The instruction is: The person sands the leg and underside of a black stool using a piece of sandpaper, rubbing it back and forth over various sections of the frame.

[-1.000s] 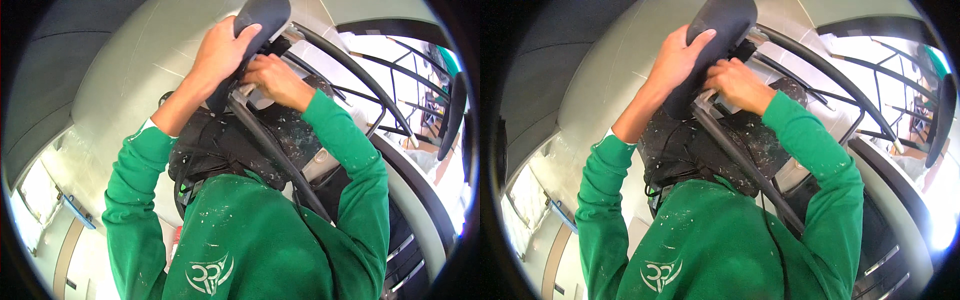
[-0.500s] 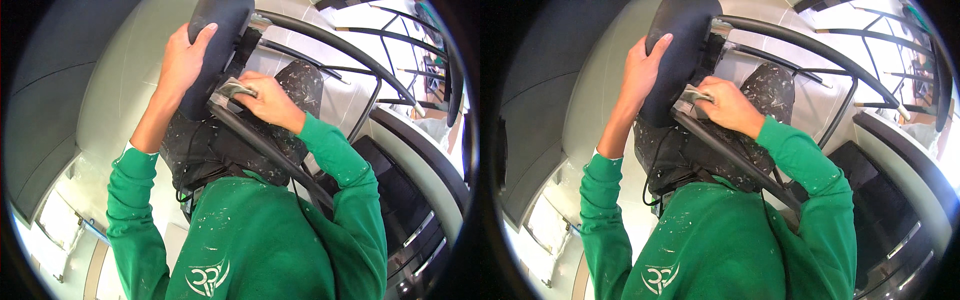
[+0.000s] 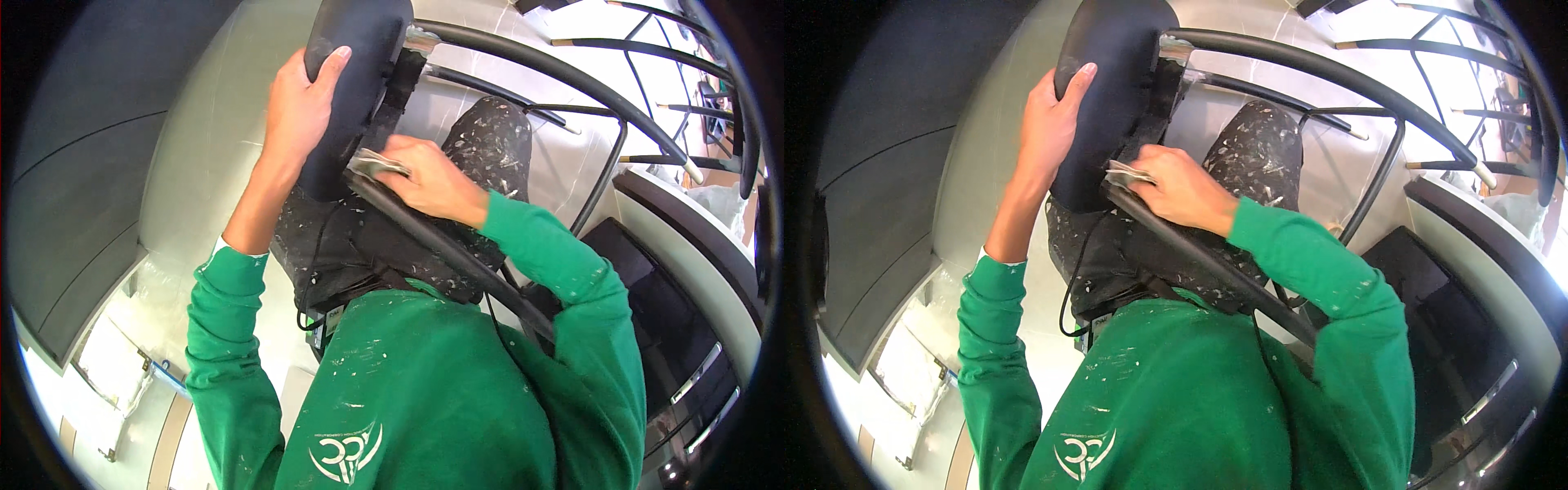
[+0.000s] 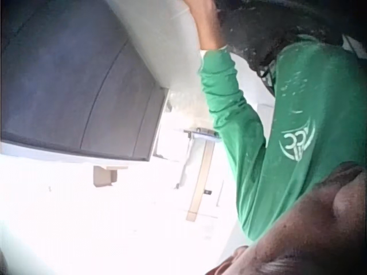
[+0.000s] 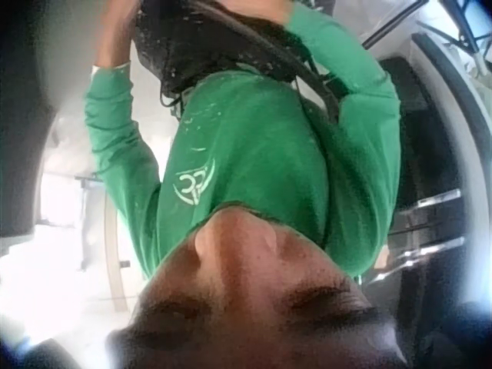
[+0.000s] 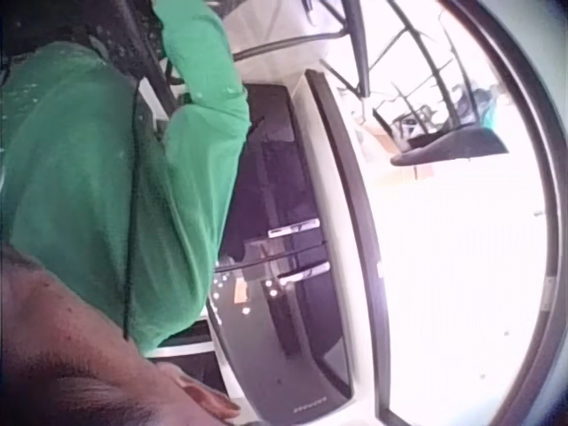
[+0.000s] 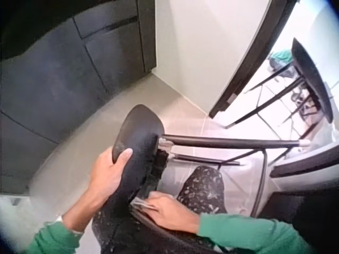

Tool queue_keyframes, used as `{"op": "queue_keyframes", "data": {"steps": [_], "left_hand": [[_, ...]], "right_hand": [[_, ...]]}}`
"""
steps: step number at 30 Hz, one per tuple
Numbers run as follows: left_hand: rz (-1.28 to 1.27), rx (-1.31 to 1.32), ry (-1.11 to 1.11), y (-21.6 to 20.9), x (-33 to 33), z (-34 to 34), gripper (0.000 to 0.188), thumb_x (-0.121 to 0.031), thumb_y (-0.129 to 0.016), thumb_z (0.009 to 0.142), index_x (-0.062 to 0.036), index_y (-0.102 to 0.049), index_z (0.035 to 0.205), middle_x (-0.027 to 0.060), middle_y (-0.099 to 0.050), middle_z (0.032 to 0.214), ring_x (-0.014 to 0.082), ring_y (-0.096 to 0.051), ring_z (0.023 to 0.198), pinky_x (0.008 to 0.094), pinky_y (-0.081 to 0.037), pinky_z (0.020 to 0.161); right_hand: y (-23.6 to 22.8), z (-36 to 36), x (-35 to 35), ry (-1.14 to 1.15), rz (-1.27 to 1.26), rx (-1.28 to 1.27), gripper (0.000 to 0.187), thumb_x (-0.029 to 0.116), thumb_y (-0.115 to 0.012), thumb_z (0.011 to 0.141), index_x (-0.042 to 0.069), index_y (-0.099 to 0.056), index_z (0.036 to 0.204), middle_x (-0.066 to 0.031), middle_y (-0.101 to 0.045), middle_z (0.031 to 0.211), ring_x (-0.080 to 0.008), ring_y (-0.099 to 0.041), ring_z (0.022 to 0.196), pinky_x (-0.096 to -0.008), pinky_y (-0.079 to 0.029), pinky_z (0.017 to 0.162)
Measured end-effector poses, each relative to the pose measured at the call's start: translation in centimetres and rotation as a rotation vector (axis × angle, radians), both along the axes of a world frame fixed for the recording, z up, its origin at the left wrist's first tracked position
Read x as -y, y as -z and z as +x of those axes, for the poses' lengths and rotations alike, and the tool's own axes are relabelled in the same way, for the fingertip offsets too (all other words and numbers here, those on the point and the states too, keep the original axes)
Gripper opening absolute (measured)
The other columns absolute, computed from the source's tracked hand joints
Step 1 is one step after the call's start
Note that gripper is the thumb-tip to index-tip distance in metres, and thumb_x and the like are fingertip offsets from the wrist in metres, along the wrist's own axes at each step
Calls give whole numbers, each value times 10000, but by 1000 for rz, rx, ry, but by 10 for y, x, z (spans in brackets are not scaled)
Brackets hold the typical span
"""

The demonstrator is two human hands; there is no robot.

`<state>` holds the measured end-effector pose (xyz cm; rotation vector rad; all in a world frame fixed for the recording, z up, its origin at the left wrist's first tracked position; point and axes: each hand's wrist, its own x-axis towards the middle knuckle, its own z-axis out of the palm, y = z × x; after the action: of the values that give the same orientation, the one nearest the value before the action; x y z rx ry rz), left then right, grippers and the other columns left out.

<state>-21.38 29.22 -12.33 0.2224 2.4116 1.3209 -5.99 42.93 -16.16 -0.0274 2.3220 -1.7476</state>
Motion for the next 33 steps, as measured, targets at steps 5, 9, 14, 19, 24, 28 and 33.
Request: {"op": "queue_keyframes", "data": {"steps": [5, 9, 14, 19, 24, 28, 33], "left_hand": [[4, -49, 16, 2, 0, 0, 503, -435, -692, 1006, 56, -705, 1114, 120, -734, 894, 177, -651, 822, 356, -528, 802], [-2, 28, 18, -7, -2, 5, 496, -421, -685, 1017, 54, -703, 1159, 107, -743, 981, 157, -655, 890, 333, -524, 842], [31, 94, -5, -11, -7, 7, 494, -400, -675, 1037, 62, -683, 1214, 98, -733, 1058, 148, -640, 964, 330, -507, 913], [-52, 77, -2, -13, -7, 4, 500, -392, -674, 1042, 65, -667, 1245, 111, -719, 1123, 151, -631, 1014, 320, -485, 960], [-32, 99, -19, -14, -8, 3, 483, -384, -673, 1045, 60, -674, 1233, 96, -719, 1108, 141, -625, 1010, 314, -482, 956], [-47, 69, 6, -12, -3, 4, 464, -388, -665, 1050, 44, -684, 1217, 81, -718, 1103, 130, -627, 1002, 311, -490, 942], [20, 83, 9, -15, -8, 10, 429, -362, -668, 1050, 43, -695, 1187, 62, -721, 1026, 116, -625, 922, 313, -509, 868]], "right_hand": [[8, 1, 11, 113, 28, -5, 167, 112, -679, 908, -39, -719, 966, -253, -640, 912, -430, -659, 887, -513, -510, 797], [-14, 28, -34, -65, 52, 104, 198, 129, -707, 883, -55, -714, 958, -239, -645, 898, -434, -664, 879, -527, -509, 791], [-10, 60, -66, 621, -249, 292, 206, 51, -811, 855, -27, -729, 1027, -67, -751, 900, -106, -674, 837, -324, -545, 775], [-6, 58, -57, 599, -279, 363, 200, 90, -806, 851, -21, -689, 970, -72, -704, 847, -127, -644, 789, -326, -524, 724], [-2, 51, -48, 514, -281, 412, 167, 114, -747, 916, -20, -692, 1000, -58, -700, 850, -122, -620, 813, -329, -504, 749], [2, 49, -38, 410, -232, 398, 162, 121, -722, 949, -26, -700, 1013, -51, -692, 858, -107, -591, 825, -320, -487, 763], [-8, 49, -41, 500, -275, 293, 188, 135, -731, 957, -14, -709, 1069, -31, -703, 897, -91, -596, 841, -295, -492, 760]]}}
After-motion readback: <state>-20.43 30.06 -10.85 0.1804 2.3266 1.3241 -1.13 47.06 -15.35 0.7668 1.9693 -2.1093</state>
